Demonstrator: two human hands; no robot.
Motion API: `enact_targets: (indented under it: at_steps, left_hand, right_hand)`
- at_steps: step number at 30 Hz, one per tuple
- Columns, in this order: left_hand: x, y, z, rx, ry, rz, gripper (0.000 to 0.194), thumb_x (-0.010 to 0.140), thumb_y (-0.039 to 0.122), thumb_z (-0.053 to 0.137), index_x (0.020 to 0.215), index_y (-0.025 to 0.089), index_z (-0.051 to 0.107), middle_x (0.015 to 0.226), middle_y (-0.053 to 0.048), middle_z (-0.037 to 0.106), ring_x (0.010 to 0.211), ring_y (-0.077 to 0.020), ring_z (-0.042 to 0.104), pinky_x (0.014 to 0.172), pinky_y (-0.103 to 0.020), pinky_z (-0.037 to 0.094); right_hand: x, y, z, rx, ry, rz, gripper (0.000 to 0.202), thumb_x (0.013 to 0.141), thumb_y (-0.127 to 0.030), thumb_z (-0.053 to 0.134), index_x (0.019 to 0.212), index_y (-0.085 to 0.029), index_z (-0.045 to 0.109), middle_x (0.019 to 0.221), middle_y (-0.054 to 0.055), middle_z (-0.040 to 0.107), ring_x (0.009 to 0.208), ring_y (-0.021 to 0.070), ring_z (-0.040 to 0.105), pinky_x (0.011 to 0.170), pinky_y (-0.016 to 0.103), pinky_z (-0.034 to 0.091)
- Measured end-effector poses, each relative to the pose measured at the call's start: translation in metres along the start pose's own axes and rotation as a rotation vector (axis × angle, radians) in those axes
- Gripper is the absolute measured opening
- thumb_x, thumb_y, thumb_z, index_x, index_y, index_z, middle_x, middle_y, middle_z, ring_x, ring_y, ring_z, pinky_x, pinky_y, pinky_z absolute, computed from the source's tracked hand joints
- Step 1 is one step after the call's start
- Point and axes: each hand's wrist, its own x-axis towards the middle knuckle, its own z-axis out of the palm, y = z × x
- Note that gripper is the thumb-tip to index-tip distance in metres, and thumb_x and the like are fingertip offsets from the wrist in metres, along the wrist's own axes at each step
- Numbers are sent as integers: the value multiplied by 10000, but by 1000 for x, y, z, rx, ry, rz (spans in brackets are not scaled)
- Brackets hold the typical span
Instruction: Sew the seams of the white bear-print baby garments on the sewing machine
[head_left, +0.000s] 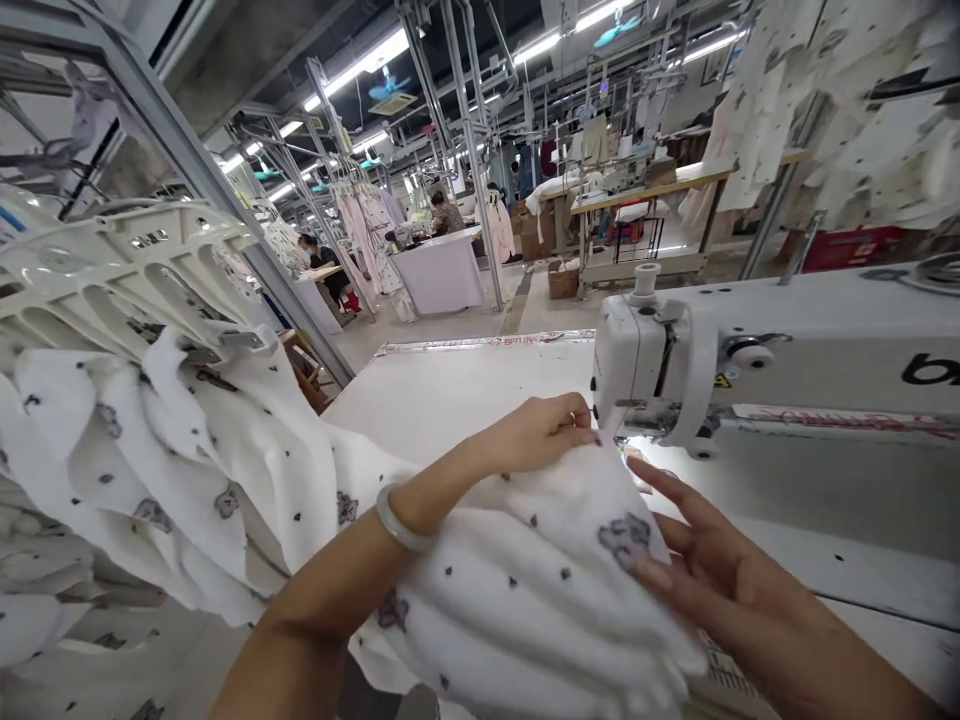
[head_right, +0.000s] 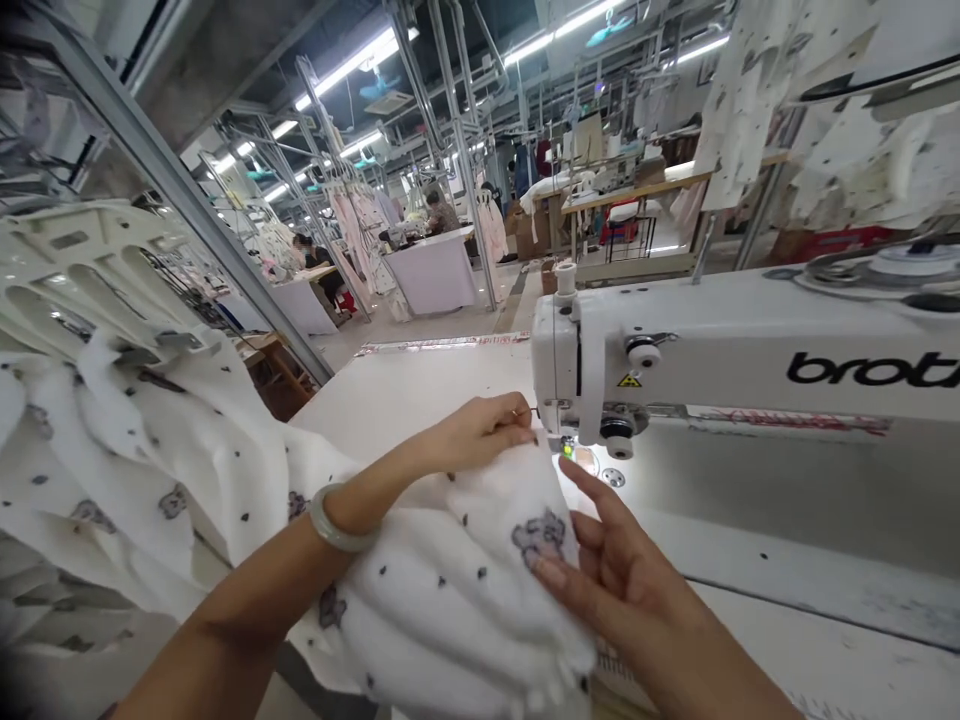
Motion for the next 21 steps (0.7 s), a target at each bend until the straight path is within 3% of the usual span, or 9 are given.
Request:
enact_targets:
  at_steps: [2,4,5,7,10,14,21]
  left_hand:
    - [16,-2,4,68,-10,-53,73,968,262,633,958,189,630,981,-33,724,939,-201,666,847,-304,500]
    - [30,-7,8,59,-32,-76,50,939,222,671,956,175,676,1037,-53,763,1008,-223,697,894,-312,518]
    - [35,-10,10,30,-45,-79,66,927,223,693,963,167,694,1051,-58,774,1026,-227,705,899,-308,525]
    - [42,-17,12,-21,-71,-87,116,900,252,740,963,157,720,1055,-60,784,1029,-228,712,882,-297,533]
    - [47,-26,16,-61,-82,-125,155,873,300,769,922,157,737,1003,-52,783,974,-224,709,808,-289,521]
    - [53,-36,25,-44,-102,-169,203,838,354,792,841,160,731,922,-42,773,854,-203,690,719,-283,489]
    - [50,-38,33,-63,-129,-159,100,852,260,763,876,167,736,987,-37,777,964,-200,698,806,-261,492]
  right_hand:
    - [12,1,-21,-292,-75,-127,725,1013,-557,588,1648,-414,270,1441,103,650,1163,300,721,909,457,643]
    - [29,5,-45,-789,-192,-389,520,1056,-435,531,1570,-427,451,1431,79,661,1189,291,709,862,401,651]
    - [38,7,-56,-983,-281,-584,513,1042,-348,539,1551,-380,493,1392,100,680,1178,300,709,873,409,645]
    - [58,8,-72,-1195,-303,-938,446,1012,-183,501,1446,-248,586,1156,131,749,1032,289,728,814,399,629]
    - [79,9,-82,-1360,-369,-1237,376,984,-85,490,1339,-142,600,929,98,748,828,256,697,753,386,577]
    - [87,21,-84,-1400,-249,-1298,473,944,-32,434,1406,-66,533,907,91,719,758,245,646,751,398,536]
    - [81,30,-86,-1282,-230,-1175,356,970,-14,414,1197,-155,649,1141,141,746,954,261,712,839,403,583]
